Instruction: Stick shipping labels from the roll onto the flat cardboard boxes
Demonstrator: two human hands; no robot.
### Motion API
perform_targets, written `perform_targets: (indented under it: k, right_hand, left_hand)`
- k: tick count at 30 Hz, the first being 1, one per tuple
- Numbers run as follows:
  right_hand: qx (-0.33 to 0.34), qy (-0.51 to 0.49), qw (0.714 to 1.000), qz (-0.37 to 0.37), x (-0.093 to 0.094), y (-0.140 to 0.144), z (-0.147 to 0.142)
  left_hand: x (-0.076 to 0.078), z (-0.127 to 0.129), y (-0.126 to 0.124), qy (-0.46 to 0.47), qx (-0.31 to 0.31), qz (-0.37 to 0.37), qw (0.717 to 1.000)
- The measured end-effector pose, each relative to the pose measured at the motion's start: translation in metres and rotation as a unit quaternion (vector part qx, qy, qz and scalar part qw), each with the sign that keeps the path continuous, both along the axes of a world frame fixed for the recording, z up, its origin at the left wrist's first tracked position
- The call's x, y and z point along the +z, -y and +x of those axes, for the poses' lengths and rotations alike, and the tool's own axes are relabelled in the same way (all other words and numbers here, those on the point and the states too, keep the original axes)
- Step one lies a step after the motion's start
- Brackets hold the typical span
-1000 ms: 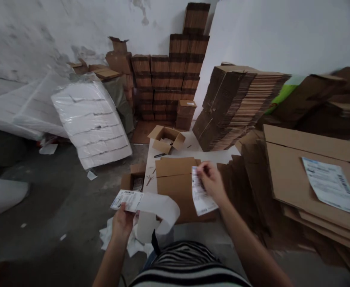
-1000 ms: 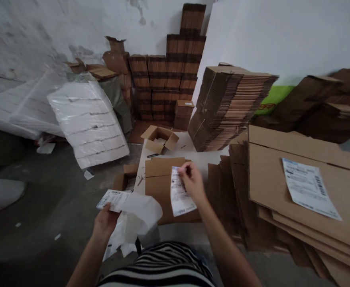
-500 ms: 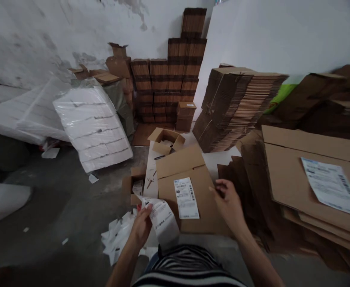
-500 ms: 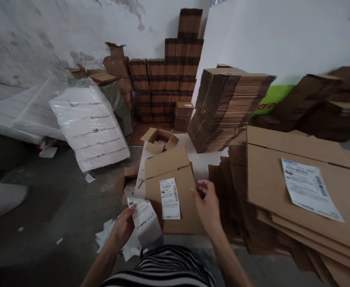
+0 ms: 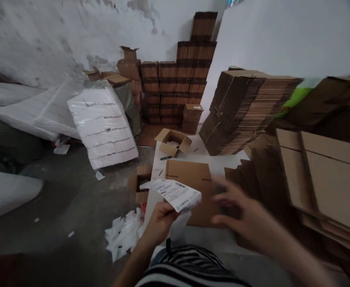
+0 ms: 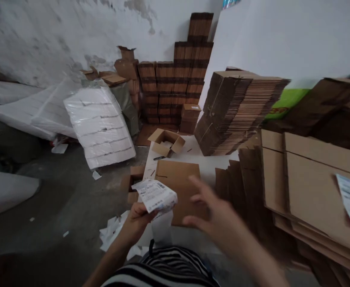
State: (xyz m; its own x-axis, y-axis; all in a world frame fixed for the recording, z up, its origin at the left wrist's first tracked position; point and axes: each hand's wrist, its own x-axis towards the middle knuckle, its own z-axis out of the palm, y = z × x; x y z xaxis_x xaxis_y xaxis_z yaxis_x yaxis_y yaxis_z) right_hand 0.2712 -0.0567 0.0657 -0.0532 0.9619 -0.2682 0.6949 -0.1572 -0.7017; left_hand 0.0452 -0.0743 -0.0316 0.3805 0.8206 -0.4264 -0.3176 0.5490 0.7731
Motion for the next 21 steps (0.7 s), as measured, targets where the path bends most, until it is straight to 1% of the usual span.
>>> perform_targets:
  k: [1,2,3,4,5,6,7,8,9,10,11,12,13,14,15,16,17,19,21]
  right_hand:
    - [0.018,-0.016,1.000,-0.020,-0.008,0.000,-0.011]
    - [0.022,-0.026,0.999,-0.030,-0.017,0.000,-0.021]
    - [0.018,-0.029,0.999,-0.029,-0.026,0.001,-0.031]
    - [0.010,-0.025,0.999,-0.020,-0.035,0.003,-0.040]
    - [0.012,-0.019,1.000,-0.006,-0.042,0.006,-0.047]
    - [0.029,-0.015,0.999,0.007,-0.047,0.008,-0.054]
    - [0.060,-0.018,0.998,0.017,-0.050,0.009,-0.058]
    - [0.095,-0.027,0.995,0.026,-0.051,0.009,-0.061]
    - [0.122,-0.045,0.991,0.034,-0.049,0.007,-0.061]
    - [0.132,-0.071,0.988,0.042,-0.046,0.002,-0.058]
    - [0.123,-0.103,0.986,0.050,-0.044,-0.004,-0.053]
    - [0.089,-0.136,0.985,0.061,-0.044,-0.011,-0.046]
    - [0.037,-0.160,0.984,0.074,-0.048,-0.020,-0.038]
    - [-0.020,-0.158,0.984,0.073,-0.055,-0.027,-0.030]
    - [-0.069,-0.132,0.987,0.059,-0.067,-0.034,-0.022]
    - [-0.106,-0.089,0.990,0.033,-0.083,-0.038,-0.016]
    - [-0.125,-0.040,0.991,-0.002,-0.101,-0.039,-0.011]
    - [-0.127,0.034,0.989,-0.068,-0.137,-0.031,-0.006]
    - [-0.140,0.091,0.983,-0.077,-0.166,-0.014,0.000]
  left_hand:
    - [0.003,0.001,0.001,-0.013,-0.026,-0.001,1.000]
    - [0.006,0.000,0.001,-0.006,-0.043,-0.018,0.999]
    - [0.008,0.000,0.000,0.025,-0.050,-0.058,0.997]
    - [0.010,0.000,-0.001,0.075,-0.043,-0.115,0.990]
    - [0.010,0.000,-0.003,0.128,-0.022,-0.183,0.975]
    - [0.008,0.000,-0.006,0.174,0.006,-0.248,0.953]
    - [0.003,0.001,-0.009,0.198,0.038,-0.304,0.931]
    - [-0.005,0.001,-0.012,0.192,0.082,-0.346,0.915]
    - [-0.016,-0.001,-0.014,0.160,0.136,-0.371,0.905]
    - [-0.028,-0.005,-0.015,0.114,0.192,-0.387,0.895]
    - [-0.043,-0.011,-0.015,0.057,0.255,-0.392,0.882]
    - [-0.057,-0.019,-0.015,0.010,0.307,-0.385,0.870]
    - [-0.070,-0.028,-0.013,-0.022,0.338,-0.380,0.861]
    - [-0.080,-0.037,-0.011,-0.043,0.356,-0.373,0.856]
    - [-0.089,-0.045,-0.008,-0.053,0.361,-0.361,0.858]
    - [-0.094,-0.049,-0.004,-0.057,0.358,-0.349,0.864]
    - [-0.096,-0.051,0.000,-0.056,0.346,-0.335,0.875]
    - [-0.096,-0.043,0.009,-0.046,0.304,-0.310,0.900]
    - [-0.093,-0.028,0.018,-0.037,0.249,-0.296,0.921]
